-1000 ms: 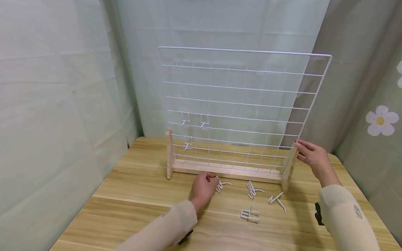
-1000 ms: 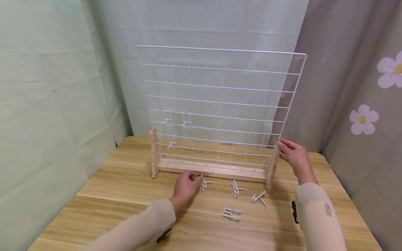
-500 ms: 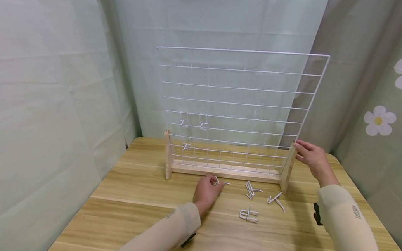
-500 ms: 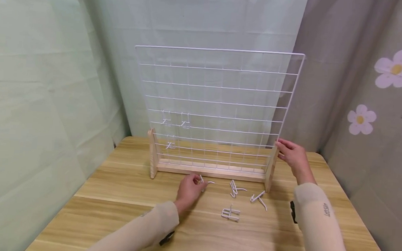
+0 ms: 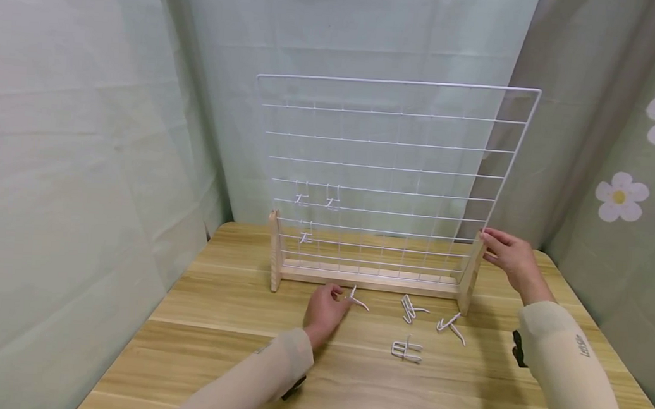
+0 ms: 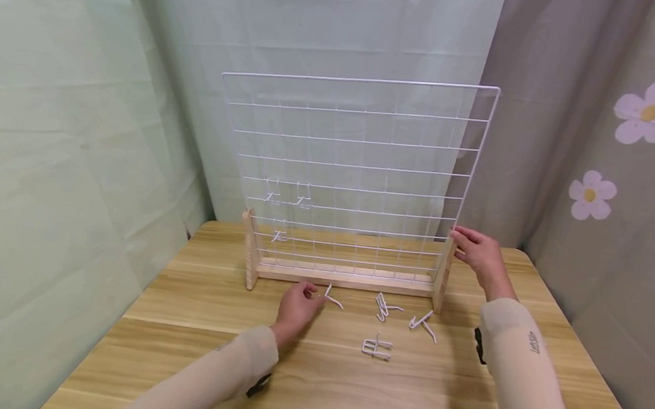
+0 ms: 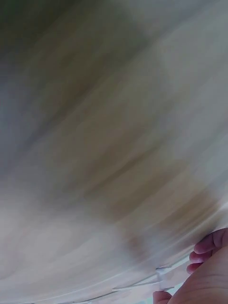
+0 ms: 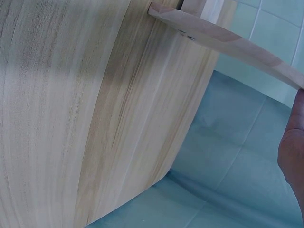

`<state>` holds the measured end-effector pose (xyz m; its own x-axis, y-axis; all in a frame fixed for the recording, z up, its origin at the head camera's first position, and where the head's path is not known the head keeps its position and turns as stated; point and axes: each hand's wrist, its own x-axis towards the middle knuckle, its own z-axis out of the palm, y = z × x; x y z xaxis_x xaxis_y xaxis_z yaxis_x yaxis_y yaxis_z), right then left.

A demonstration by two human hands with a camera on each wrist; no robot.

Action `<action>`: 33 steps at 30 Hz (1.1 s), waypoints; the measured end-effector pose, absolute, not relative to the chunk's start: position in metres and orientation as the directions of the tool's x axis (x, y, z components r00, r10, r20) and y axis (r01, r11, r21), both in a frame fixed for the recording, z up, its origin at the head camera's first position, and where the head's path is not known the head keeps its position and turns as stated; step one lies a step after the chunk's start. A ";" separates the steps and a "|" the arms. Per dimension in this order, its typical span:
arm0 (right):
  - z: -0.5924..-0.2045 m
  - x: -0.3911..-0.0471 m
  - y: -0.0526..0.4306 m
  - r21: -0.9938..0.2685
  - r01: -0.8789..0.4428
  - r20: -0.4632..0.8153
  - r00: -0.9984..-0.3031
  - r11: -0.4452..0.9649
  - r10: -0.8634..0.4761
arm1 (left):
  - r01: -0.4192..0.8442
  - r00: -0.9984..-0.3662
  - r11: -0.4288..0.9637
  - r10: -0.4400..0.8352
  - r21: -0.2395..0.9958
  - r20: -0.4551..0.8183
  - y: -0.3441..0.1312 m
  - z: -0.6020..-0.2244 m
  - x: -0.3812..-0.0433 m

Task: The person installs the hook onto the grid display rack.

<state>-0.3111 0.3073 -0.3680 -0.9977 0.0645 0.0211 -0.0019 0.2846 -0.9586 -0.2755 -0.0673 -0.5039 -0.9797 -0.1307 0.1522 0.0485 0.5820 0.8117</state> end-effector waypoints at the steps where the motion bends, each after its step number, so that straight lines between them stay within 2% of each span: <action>1: -0.368 -0.311 0.307 -0.959 -0.003 0.022 -0.998 0.283 0.065 | 0.042 -0.980 0.580 -0.136 0.814 0.147 -0.070 -0.503 -0.276; 11: -0.369 -0.312 0.309 -0.963 0.002 0.015 -0.998 0.269 0.062 | 0.008 -0.971 0.580 -0.189 0.815 0.144 -0.089 -0.499 -0.284; 25: -0.371 -0.312 0.310 -0.967 -0.009 0.023 -0.998 0.254 0.053 | -0.018 -0.966 0.629 -0.211 0.777 0.148 -0.090 -0.498 -0.294; 33: -0.371 -0.313 0.309 -0.968 -0.005 0.023 -0.998 0.249 0.067 | 0.012 -0.965 0.602 -0.201 0.799 0.166 -0.088 -0.499 -0.289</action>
